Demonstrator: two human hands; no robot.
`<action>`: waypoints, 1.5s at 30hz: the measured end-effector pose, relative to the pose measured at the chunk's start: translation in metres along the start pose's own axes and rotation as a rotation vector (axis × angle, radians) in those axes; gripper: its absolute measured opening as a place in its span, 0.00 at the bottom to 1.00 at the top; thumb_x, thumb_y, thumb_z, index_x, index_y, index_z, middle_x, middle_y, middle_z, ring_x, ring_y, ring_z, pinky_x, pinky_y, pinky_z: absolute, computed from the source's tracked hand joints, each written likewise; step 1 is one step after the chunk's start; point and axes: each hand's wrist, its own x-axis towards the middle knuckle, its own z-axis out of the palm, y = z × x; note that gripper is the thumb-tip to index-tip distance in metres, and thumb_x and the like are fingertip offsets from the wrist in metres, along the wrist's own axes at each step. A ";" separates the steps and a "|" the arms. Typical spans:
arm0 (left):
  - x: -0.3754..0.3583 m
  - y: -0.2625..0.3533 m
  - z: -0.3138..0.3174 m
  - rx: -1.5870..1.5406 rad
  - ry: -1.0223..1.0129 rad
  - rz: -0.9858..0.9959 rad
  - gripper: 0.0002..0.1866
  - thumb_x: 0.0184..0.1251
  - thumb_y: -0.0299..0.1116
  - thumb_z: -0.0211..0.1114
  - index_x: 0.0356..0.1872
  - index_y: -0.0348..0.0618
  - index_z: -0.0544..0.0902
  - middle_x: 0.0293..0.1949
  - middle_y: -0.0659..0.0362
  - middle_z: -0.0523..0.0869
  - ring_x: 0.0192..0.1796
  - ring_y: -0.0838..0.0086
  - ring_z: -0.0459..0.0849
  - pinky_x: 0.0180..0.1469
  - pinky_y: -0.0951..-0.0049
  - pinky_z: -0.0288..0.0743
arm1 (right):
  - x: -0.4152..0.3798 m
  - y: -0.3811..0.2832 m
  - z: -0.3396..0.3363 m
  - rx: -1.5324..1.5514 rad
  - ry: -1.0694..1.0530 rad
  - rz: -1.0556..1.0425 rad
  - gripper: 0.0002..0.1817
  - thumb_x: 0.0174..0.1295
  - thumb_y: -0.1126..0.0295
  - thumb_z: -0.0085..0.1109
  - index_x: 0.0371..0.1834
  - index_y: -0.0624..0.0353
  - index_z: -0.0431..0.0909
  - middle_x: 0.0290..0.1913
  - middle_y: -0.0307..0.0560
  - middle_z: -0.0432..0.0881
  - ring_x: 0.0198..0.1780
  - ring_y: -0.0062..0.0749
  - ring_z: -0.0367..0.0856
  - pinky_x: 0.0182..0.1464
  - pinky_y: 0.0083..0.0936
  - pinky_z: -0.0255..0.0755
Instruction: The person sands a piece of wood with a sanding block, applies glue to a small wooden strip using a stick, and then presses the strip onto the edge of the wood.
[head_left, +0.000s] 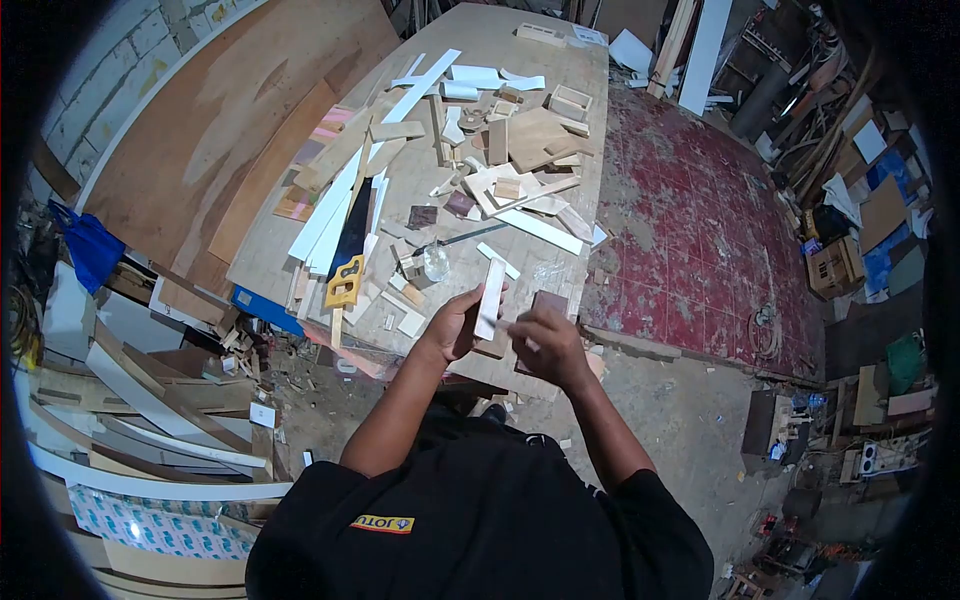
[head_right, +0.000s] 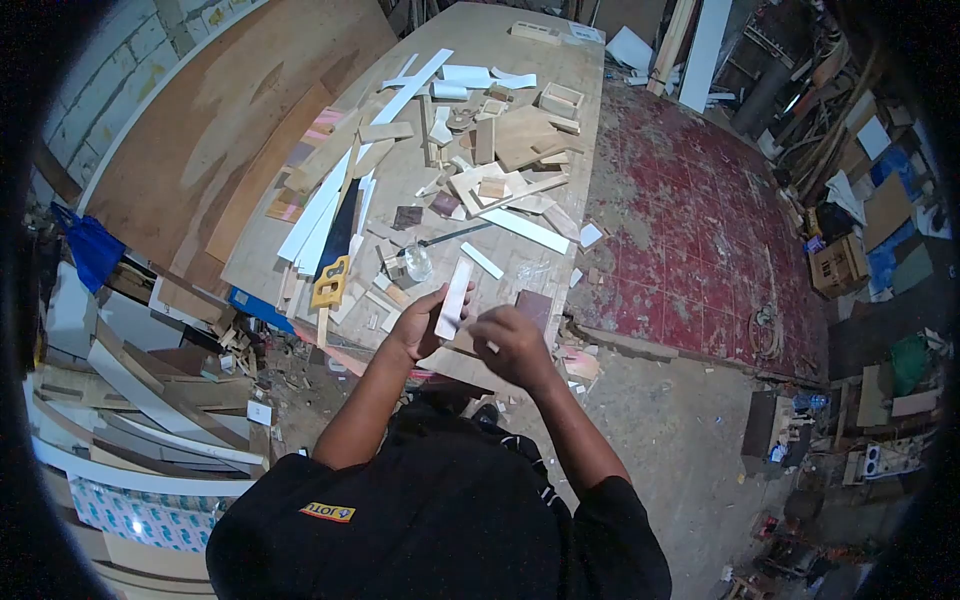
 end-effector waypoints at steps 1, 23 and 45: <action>-0.001 0.001 -0.001 0.000 0.007 0.010 0.24 0.76 0.45 0.54 0.61 0.36 0.74 0.41 0.60 0.84 0.40 0.79 0.83 0.43 0.77 0.79 | -0.004 -0.004 -0.001 0.098 -0.080 -0.016 0.12 0.44 0.82 0.68 0.33 0.59 0.82 0.33 0.47 0.81 0.35 0.40 0.82 0.34 0.32 0.76; 0.004 0.006 0.000 0.003 -0.062 0.070 0.27 0.75 0.43 0.55 0.66 0.36 0.68 0.45 0.59 0.82 0.43 0.76 0.83 0.44 0.76 0.81 | -0.009 -0.017 0.001 0.033 -0.029 -0.045 0.11 0.43 0.82 0.67 0.31 0.59 0.81 0.31 0.45 0.79 0.33 0.38 0.80 0.32 0.30 0.75; -0.001 0.006 0.003 0.036 -0.140 0.084 0.29 0.74 0.44 0.57 0.66 0.34 0.66 0.46 0.59 0.78 0.44 0.75 0.79 0.45 0.76 0.78 | -0.024 -0.020 0.001 0.049 -0.066 -0.080 0.12 0.43 0.81 0.68 0.33 0.59 0.80 0.32 0.46 0.80 0.32 0.40 0.80 0.31 0.32 0.74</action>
